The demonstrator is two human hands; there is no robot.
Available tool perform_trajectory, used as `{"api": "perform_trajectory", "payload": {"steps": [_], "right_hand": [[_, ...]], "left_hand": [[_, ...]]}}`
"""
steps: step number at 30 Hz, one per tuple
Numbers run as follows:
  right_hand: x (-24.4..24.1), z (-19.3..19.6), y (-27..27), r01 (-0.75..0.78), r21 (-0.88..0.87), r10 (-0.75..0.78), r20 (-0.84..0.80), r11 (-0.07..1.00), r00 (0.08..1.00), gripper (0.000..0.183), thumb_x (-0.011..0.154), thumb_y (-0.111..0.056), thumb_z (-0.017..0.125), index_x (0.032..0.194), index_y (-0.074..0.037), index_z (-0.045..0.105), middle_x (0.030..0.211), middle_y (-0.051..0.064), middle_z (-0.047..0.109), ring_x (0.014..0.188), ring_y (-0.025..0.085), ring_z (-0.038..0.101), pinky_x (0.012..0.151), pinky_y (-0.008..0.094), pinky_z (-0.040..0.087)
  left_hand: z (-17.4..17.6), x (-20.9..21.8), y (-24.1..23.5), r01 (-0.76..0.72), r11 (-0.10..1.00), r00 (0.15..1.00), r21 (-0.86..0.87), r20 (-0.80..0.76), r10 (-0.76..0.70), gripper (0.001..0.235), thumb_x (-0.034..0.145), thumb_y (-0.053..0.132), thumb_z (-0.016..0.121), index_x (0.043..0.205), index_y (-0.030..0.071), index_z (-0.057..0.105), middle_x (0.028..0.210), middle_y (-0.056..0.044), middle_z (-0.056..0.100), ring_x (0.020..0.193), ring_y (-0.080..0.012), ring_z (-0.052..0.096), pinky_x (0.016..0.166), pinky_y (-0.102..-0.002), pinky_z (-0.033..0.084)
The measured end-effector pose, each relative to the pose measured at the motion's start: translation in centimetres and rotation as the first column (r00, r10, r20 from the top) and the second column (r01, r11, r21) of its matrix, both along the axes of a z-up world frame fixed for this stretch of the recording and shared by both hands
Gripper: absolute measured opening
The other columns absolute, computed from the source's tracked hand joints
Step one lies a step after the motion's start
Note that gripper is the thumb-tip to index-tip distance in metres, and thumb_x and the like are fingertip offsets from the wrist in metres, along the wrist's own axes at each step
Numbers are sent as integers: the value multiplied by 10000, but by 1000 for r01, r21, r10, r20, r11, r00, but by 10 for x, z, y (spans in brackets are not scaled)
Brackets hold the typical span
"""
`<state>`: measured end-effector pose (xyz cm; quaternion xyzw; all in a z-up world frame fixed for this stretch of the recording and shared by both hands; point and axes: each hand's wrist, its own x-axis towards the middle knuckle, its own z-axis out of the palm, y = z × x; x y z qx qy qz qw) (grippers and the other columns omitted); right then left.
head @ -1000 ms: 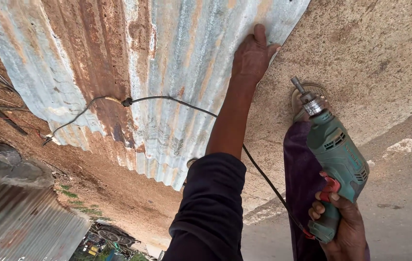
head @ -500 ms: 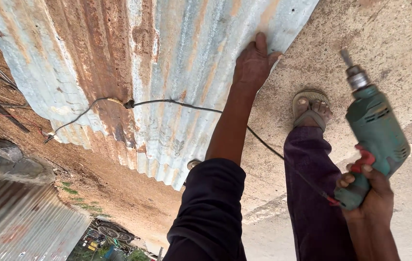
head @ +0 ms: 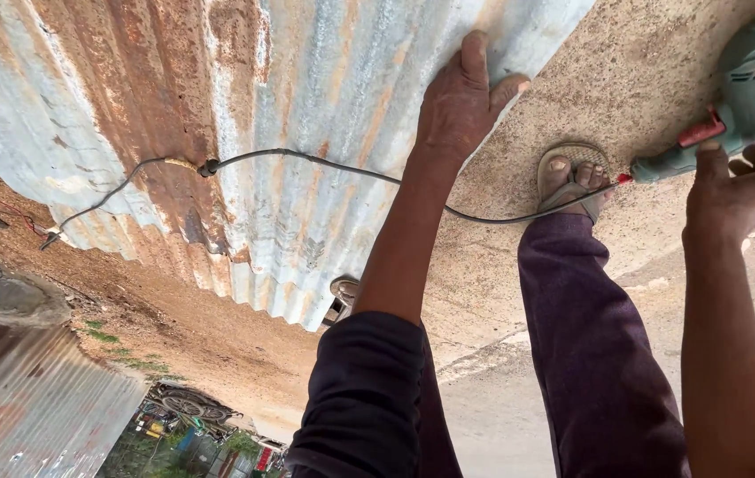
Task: Drilling holes into a corrugated metal sheet using a hand drill.
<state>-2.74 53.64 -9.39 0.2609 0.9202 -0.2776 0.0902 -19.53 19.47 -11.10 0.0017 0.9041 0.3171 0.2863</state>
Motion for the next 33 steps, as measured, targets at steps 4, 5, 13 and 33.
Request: {"api": "perform_trajectory", "payload": {"steps": [4,5,13,33], "right_hand": [[-124,58,-92,387,-524,-348,177,759,921,467,1017,-270,780,1313,-6,532,1095,20,653,953,104,658,806,224,614],[-146,53,-110,252,-687,-259,95,682,961,482,1014,-248,786,1339,-12,521,1102,41,662,974,115,638,812,225,575],[-228,32,-191,321,-800,-302,184,507,935,364,915,-156,839,1145,-91,563,1132,42,693,1048,117,682,980,282,610],[-228,-12,-184,420,-661,-329,266,622,906,288,959,-124,870,1096,-35,633,1046,67,742,939,143,691,849,319,609]], "left_hand": [[17,7,1,-64,998,988,8,-143,65,777,846,595,698,1325,90,353,1201,-230,687,1070,-395,716,906,-469,598],[24,7,-2,-98,994,989,-53,-115,91,808,849,599,691,1358,68,357,1203,-247,677,1048,-395,718,887,-463,607],[23,39,-83,-424,831,891,-361,-3,454,1047,917,502,695,1656,20,132,1238,-294,665,992,-408,720,801,-468,612],[14,27,-76,-409,895,893,-179,125,433,1335,806,363,837,1592,33,-191,1511,-366,434,1322,-463,549,1063,-431,501]]}}
